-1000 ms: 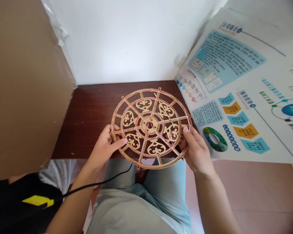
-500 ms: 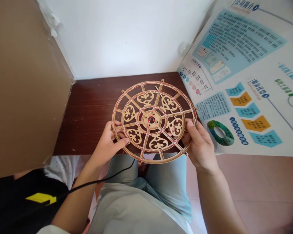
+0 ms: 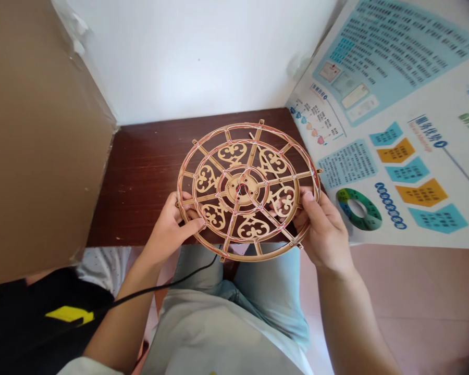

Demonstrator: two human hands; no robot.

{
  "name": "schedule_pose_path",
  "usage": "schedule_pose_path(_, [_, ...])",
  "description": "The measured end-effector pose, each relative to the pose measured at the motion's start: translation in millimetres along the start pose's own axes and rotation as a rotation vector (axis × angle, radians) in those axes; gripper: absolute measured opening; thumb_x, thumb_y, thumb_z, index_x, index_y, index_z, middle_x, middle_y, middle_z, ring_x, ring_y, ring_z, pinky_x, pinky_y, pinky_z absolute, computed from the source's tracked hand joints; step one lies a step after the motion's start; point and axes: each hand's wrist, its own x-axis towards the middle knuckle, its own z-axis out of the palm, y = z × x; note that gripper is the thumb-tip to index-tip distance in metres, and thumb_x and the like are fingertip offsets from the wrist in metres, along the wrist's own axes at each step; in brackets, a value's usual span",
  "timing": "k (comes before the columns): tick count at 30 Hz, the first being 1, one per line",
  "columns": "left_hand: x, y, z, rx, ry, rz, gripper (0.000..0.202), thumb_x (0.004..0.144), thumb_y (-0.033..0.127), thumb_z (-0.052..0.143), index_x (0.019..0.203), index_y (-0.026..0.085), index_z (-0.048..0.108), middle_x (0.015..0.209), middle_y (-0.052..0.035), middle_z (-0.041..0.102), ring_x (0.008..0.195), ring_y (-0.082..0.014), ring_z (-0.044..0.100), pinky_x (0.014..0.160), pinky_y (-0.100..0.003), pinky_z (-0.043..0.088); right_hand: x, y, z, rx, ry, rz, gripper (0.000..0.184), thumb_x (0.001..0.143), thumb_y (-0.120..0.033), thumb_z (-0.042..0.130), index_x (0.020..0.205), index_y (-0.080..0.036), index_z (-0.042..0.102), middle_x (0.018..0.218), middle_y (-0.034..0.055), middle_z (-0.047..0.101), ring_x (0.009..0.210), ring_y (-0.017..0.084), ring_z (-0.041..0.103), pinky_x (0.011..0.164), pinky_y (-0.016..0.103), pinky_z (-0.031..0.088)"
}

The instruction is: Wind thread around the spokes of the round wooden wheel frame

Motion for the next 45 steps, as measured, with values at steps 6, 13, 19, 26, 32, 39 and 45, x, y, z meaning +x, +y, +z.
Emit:
schedule_pose_path(6, [0, -2, 0.5, 0.010, 0.014, 0.013, 0.057, 0.071, 0.022, 0.090, 0.110, 0.025, 0.049, 0.090, 0.0051, 0.074, 0.074, -0.0128, 0.069, 0.073, -0.027, 0.058, -2, 1, 0, 0.006, 0.006, -0.012, 0.035, 0.093, -0.062, 0.086, 0.106, -0.030, 0.078, 0.082, -0.0038, 0.073, 0.066, 0.015, 0.069, 0.062, 0.027, 0.063])
schedule_pose_path(13, [-1, -1, -2.1, 0.009, -0.005, 0.004, 0.055, 0.073, 0.025, 0.091, 0.112, 0.024, 0.052, 0.093, 0.0039, 0.074, 0.078, -0.0141, 0.072, 0.074, -0.028, 0.057, -2, 1, -1, 0.006, -0.001, -0.026, 0.033, 0.095, -0.060, 0.085, 0.106, -0.030, 0.079, 0.077, -0.0046, 0.068, 0.059, 0.014, 0.062, 0.056, 0.026, 0.059])
schedule_pose_path(19, [-2, -1, -3.1, 0.019, 0.003, 0.011, 0.052, 0.074, 0.023, 0.091, 0.111, 0.023, 0.054, 0.090, 0.0054, 0.074, 0.076, -0.0118, 0.069, 0.075, -0.026, 0.055, -2, 3, -3, 0.003, -0.016, -0.023, 0.035, 0.096, -0.062, 0.083, 0.108, -0.030, 0.075, 0.087, -0.0016, 0.076, 0.080, 0.021, 0.078, 0.073, 0.034, 0.069])
schedule_pose_path(26, [-1, 3, 3.2, 0.030, 0.044, 0.023, 0.052, 0.069, 0.020, 0.088, 0.105, 0.023, 0.052, 0.085, 0.0066, 0.073, 0.073, -0.0113, 0.068, 0.072, -0.026, 0.054, -2, 5, -3, 0.001, -0.034, -0.027, 0.034, 0.097, -0.060, 0.081, 0.109, -0.030, 0.073, 0.096, -0.0004, 0.079, 0.098, 0.026, 0.082, 0.084, 0.041, 0.072])
schedule_pose_path(32, [1, 0, 8.8, 0.057, 0.095, 0.041, 0.052, 0.067, 0.017, 0.084, 0.104, 0.024, 0.049, 0.084, 0.0068, 0.072, 0.072, -0.0117, 0.068, 0.070, -0.026, 0.054, -2, 5, -4, -0.018, -0.030, -0.037, 0.037, 0.095, -0.062, 0.083, 0.108, -0.030, 0.071, 0.095, -0.0008, 0.078, 0.097, 0.026, 0.082, 0.082, 0.040, 0.072])
schedule_pose_path(39, [1, -6, 12.8, 0.066, 0.135, 0.058, 0.059, 0.066, 0.016, 0.080, 0.109, 0.026, 0.042, 0.087, 0.0079, 0.072, 0.073, -0.0119, 0.067, 0.072, -0.026, 0.054, -5, 7, -7, -0.056, -0.035, -0.044, 0.032, 0.101, -0.060, 0.077, 0.110, -0.030, 0.069, 0.085, -0.0022, 0.073, 0.088, 0.026, 0.082, 0.074, 0.039, 0.071])
schedule_pose_path(45, [2, -10, 11.5, 0.067, 0.124, 0.057, 0.063, 0.067, 0.017, 0.081, 0.113, 0.027, 0.039, 0.093, 0.0067, 0.073, 0.075, -0.0117, 0.068, 0.074, -0.027, 0.056, -5, 8, -7, -0.060, -0.031, -0.032, 0.034, 0.100, -0.061, 0.077, 0.111, -0.030, 0.068, 0.086, -0.0018, 0.073, 0.081, 0.024, 0.079, 0.071, 0.038, 0.069])
